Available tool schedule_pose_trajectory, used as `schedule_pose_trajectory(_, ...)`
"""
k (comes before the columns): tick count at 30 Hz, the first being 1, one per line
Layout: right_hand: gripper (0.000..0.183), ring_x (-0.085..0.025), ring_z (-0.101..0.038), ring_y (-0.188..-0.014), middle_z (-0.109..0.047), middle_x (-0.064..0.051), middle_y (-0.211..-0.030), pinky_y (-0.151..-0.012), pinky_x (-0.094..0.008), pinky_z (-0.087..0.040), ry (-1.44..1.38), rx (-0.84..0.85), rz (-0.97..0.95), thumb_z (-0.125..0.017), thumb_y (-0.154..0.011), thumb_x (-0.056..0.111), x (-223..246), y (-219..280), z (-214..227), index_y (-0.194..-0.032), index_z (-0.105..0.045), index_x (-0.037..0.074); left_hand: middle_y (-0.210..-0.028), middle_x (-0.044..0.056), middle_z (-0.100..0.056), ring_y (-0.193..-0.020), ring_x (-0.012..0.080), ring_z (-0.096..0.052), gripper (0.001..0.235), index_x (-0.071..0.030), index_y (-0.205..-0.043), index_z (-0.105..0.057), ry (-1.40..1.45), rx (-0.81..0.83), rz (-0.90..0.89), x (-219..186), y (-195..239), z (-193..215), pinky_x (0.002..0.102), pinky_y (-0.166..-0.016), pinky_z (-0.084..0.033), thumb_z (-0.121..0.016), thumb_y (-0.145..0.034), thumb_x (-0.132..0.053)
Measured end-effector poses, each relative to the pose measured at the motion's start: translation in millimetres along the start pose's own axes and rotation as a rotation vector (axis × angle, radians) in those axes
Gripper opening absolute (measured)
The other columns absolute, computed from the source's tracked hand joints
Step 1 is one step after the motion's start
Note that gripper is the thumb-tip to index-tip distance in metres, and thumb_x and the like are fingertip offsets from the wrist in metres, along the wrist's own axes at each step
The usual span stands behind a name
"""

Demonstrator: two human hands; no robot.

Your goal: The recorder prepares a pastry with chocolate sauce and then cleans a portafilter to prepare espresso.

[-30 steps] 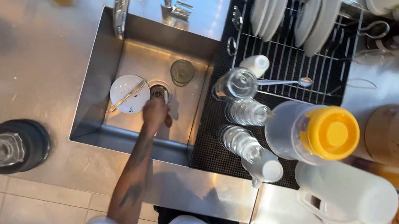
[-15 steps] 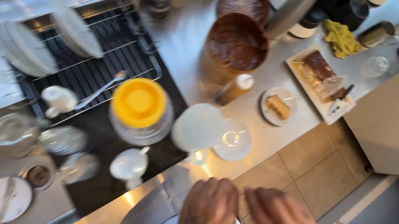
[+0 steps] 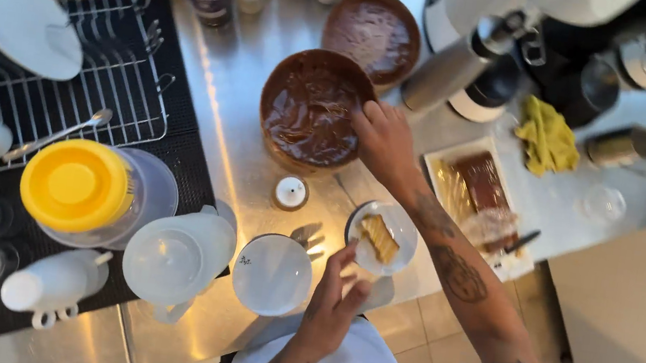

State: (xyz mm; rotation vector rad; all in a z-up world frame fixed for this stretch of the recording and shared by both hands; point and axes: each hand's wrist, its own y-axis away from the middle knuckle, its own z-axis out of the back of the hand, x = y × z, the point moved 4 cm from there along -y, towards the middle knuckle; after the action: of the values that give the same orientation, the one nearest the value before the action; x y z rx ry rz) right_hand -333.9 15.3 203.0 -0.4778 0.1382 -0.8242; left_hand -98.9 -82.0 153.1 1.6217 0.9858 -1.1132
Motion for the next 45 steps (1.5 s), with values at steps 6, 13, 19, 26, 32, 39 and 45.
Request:
schedule_pose_trajectory(6, 0.005, -0.033, -0.059, -0.089, -0.06, -0.01, -0.085, -0.08, -0.046, -0.043, -0.057, 0.148, -0.042, -0.068, -0.079, 0.009, -17.7, -9.5, -62.7, -0.081, -0.064, 0.007, -0.175, 0.02, 0.001, -0.162, 0.0322, -0.008, 0.1, -0.003, -0.164, 0.0, 0.121, -0.347, -0.228, 16.6, -65.7, 4.9, 0.046, -0.128, -0.014, -0.043, -0.101, -0.068)
schedule_pose_trajectory(13, 0.008, -0.036, -0.065, -0.087, -0.069, -0.012, -0.088, -0.077, -0.049, -0.044, -0.338, 0.333, -0.307, -0.069, -0.087, 0.015, -21.4, 1.9, -72.9, -0.088, -0.074, 0.008, -0.171, 0.02, -0.02, -0.157, 0.0333, -0.027, 0.093, -0.003, -0.164, -0.016, 0.042, -0.255, -0.128, 27.9, -53.9, -2.1, 0.046, -0.124, -0.028, -0.039, -0.102, -0.067)
schedule_pose_trajectory(19, 0.015, -0.03, -0.07, -0.078, -0.072, -0.014, -0.085, -0.07, -0.041, -0.052, -0.548, 0.482, -0.605, -0.069, -0.088, 0.016, -22.8, 0.4, -81.4, -0.097, -0.077, 0.007, -0.159, 0.018, -0.041, -0.145, 0.0309, -0.045, 0.081, -0.004, -0.156, -0.034, 0.002, -0.212, -0.064, 27.5, -18.0, 15.7, 0.043, -0.113, -0.043, -0.04, -0.102, -0.064)
schedule_pose_trajectory(26, 0.013, -0.011, -0.051, -0.056, -0.068, -0.004, -0.073, -0.049, -0.029, -0.036, -1.013, 0.498, -1.095, -0.07, -0.087, 0.013, -36.3, 31.7, -97.9, -0.093, -0.076, 0.003, -0.145, 0.016, -0.056, -0.134, 0.028, -0.057, 0.069, -0.004, -0.144, -0.048, 0.024, -0.178, -0.037, 29.2, 11.2, 34.1, 0.04, -0.106, -0.049, -0.04, -0.104, -0.058)
schedule_pose_trajectory(32, 0.006, -0.006, -0.04, -0.049, -0.064, -0.002, -0.069, -0.043, -0.023, -0.026, -1.335, 0.341, -1.265, -0.071, -0.089, 0.011, -46.9, 51.8, -94.2, -0.092, -0.074, 0.007, -0.133, 0.014, -0.065, -0.119, 0.024, -0.064, 0.063, -0.003, -0.137, -0.054, 0.08, -0.125, -0.024, 48.6, 22.1, 39.0, 0.037, -0.099, -0.053, -0.041, -0.105, -0.055)
schedule_pose_trajectory(39, 0.006, -0.006, -0.034, -0.047, -0.065, -0.001, -0.069, -0.042, -0.023, -0.022, -1.398, 0.211, -1.294, -0.071, -0.09, 0.01, -51.5, 55.2, -80.8, -0.093, -0.074, 0.006, -0.122, 0.009, -0.07, -0.108, 0.0189, -0.067, 0.058, -0.003, -0.131, -0.059, 0.029, -0.071, 0.032, 63.9, 30.0, 36.7, 0.033, -0.095, -0.054, -0.041, -0.105, -0.051)
schedule_pose_trajectory(45, 0.006, -0.006, -0.038, -0.049, -0.066, -0.001, -0.07, -0.043, -0.023, -0.028, -1.323, 0.116, -1.305, -0.07, -0.09, 0.008, -44.3, 60.5, -74.3, -0.093, -0.074, 0.005, -0.113, 0.01, -0.073, -0.094, 0.0178, -0.063, 0.042, -0.003, -0.127, -0.065, -0.1, -0.046, 0.175, 90.9, 26.6, 30.0, 0.033, -0.085, -0.053, -0.052, -0.105, -0.036)
